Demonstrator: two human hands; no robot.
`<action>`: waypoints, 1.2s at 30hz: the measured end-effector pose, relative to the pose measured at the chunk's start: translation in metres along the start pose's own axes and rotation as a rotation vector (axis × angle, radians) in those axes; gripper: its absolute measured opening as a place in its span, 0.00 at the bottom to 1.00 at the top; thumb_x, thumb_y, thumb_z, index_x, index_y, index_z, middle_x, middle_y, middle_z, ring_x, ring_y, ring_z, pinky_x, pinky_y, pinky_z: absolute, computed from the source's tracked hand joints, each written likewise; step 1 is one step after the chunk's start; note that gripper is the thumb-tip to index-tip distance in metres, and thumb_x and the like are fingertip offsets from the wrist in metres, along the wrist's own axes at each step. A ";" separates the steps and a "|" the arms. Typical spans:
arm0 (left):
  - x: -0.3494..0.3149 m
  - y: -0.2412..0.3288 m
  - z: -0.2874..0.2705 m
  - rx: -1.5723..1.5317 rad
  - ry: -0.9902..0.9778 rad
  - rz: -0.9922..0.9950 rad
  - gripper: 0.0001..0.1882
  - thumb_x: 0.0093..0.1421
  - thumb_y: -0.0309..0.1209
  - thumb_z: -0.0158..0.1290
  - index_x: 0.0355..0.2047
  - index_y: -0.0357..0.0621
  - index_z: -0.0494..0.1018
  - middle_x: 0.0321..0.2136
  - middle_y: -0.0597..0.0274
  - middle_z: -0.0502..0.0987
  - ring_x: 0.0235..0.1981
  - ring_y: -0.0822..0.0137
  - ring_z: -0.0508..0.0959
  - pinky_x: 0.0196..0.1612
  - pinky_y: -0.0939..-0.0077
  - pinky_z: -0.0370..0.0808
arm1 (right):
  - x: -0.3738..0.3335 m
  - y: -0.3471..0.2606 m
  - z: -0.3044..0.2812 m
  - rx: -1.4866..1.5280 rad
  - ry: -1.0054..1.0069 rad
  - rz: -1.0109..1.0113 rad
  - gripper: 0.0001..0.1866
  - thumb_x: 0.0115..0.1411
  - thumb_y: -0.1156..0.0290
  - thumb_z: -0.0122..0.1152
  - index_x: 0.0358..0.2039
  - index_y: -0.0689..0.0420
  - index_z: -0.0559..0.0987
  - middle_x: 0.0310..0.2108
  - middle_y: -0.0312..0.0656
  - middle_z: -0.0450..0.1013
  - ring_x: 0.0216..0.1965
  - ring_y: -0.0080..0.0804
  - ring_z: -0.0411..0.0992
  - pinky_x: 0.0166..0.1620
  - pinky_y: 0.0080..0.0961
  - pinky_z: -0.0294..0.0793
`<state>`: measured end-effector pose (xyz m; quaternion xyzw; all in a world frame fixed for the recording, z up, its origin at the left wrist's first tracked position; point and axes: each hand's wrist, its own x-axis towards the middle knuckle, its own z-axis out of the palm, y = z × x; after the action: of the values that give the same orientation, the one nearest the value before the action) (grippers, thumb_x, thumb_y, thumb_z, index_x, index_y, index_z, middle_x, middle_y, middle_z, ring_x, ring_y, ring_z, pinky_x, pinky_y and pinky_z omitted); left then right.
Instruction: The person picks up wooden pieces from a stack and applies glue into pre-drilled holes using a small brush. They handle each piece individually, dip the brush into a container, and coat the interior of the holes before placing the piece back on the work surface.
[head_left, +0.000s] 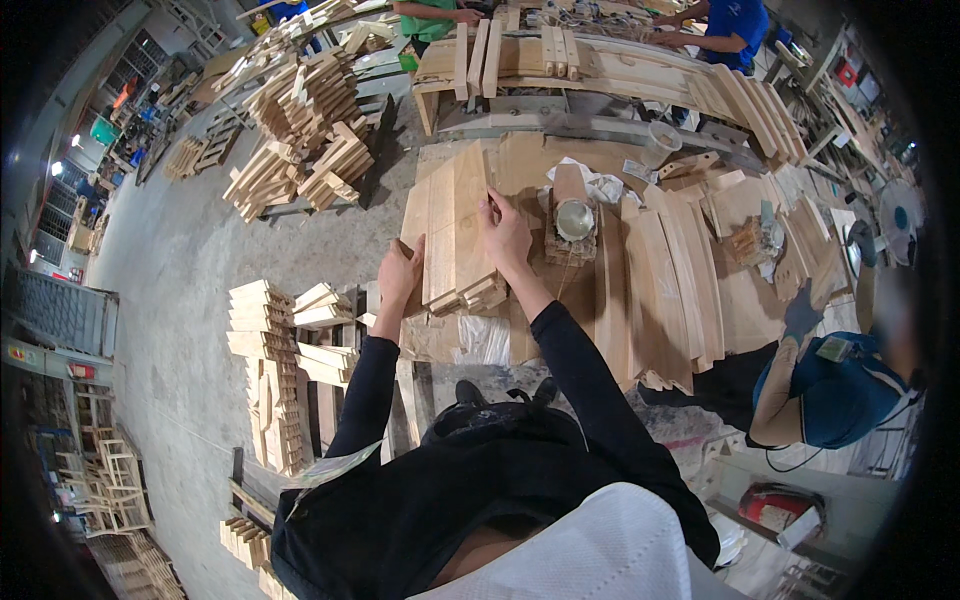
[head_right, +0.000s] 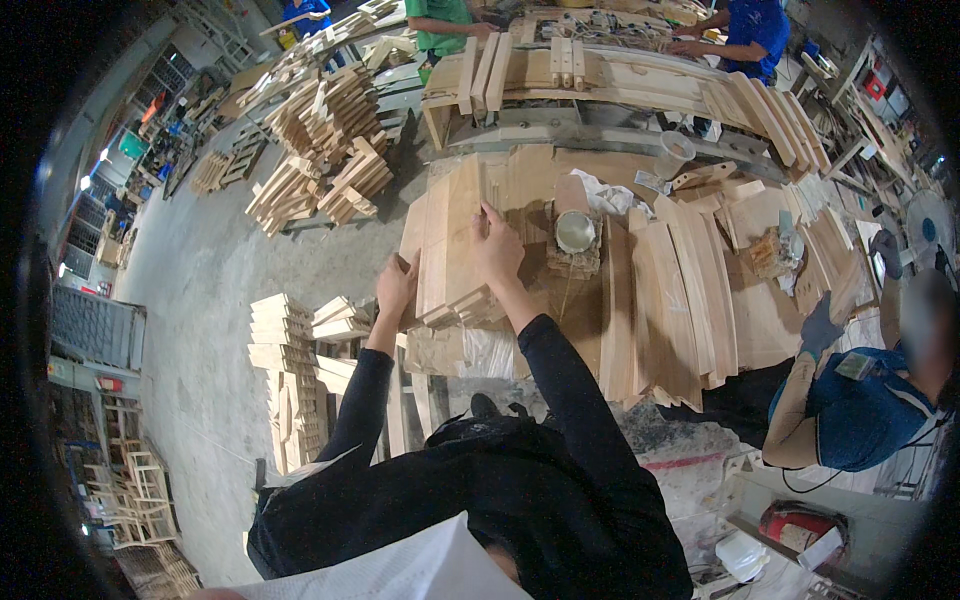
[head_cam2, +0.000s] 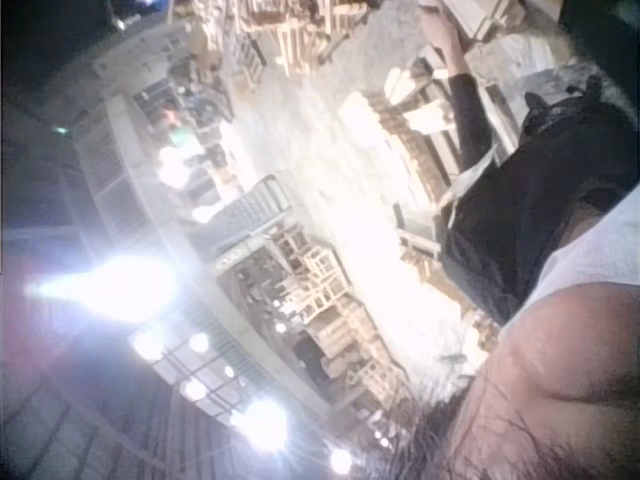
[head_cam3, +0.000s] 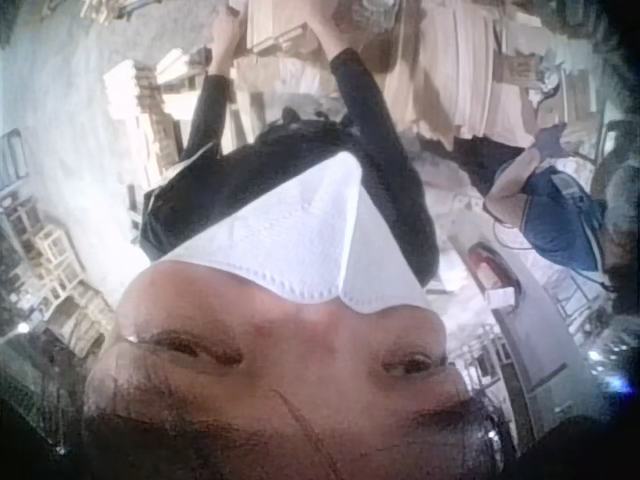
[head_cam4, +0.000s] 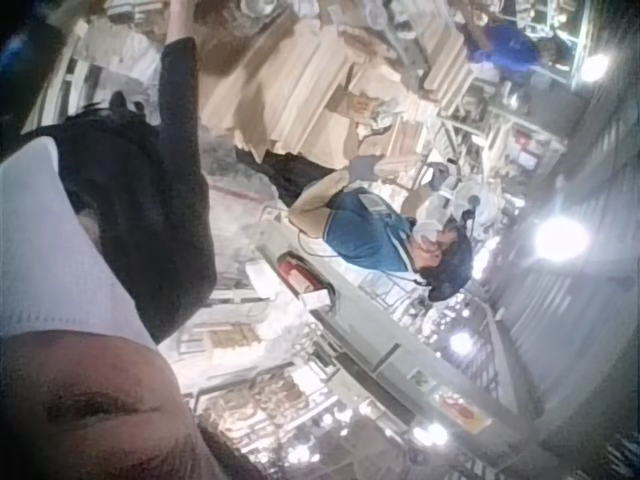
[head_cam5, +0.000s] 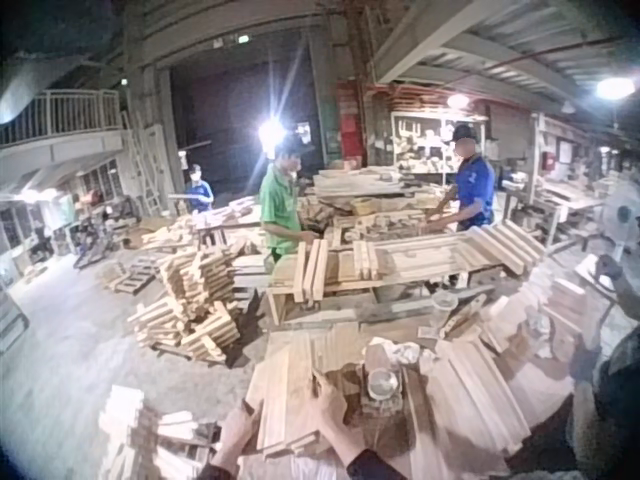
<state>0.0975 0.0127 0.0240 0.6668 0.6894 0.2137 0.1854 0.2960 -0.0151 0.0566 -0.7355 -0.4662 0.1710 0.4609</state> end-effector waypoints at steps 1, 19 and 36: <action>0.000 0.000 0.000 -0.006 -0.010 0.001 0.37 0.57 0.62 0.45 0.39 0.32 0.69 0.32 0.32 0.76 0.37 0.37 0.77 0.40 0.51 0.73 | -0.001 0.000 0.000 0.007 0.005 0.004 0.21 0.61 0.53 0.52 0.53 0.45 0.74 0.32 0.44 0.78 0.36 0.41 0.76 0.38 0.35 0.73; 0.004 -0.001 0.003 -0.007 -0.028 -0.006 0.38 0.57 0.63 0.44 0.42 0.32 0.68 0.33 0.32 0.76 0.38 0.38 0.77 0.41 0.51 0.74 | 0.004 0.005 -0.001 0.070 -0.055 0.007 0.23 0.62 0.51 0.47 0.53 0.46 0.74 0.42 0.47 0.77 0.44 0.47 0.74 0.46 0.41 0.72; -0.001 0.006 -0.006 -0.013 -0.054 -0.029 0.37 0.58 0.62 0.44 0.40 0.32 0.68 0.33 0.32 0.76 0.38 0.38 0.77 0.41 0.52 0.74 | 0.004 0.003 -0.003 0.048 -0.056 0.003 0.23 0.62 0.51 0.48 0.53 0.47 0.74 0.41 0.48 0.77 0.43 0.46 0.75 0.45 0.40 0.73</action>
<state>0.0997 0.0117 0.0319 0.6611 0.6923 0.1974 0.2115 0.3009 -0.0137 0.0565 -0.7198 -0.4737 0.2033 0.4650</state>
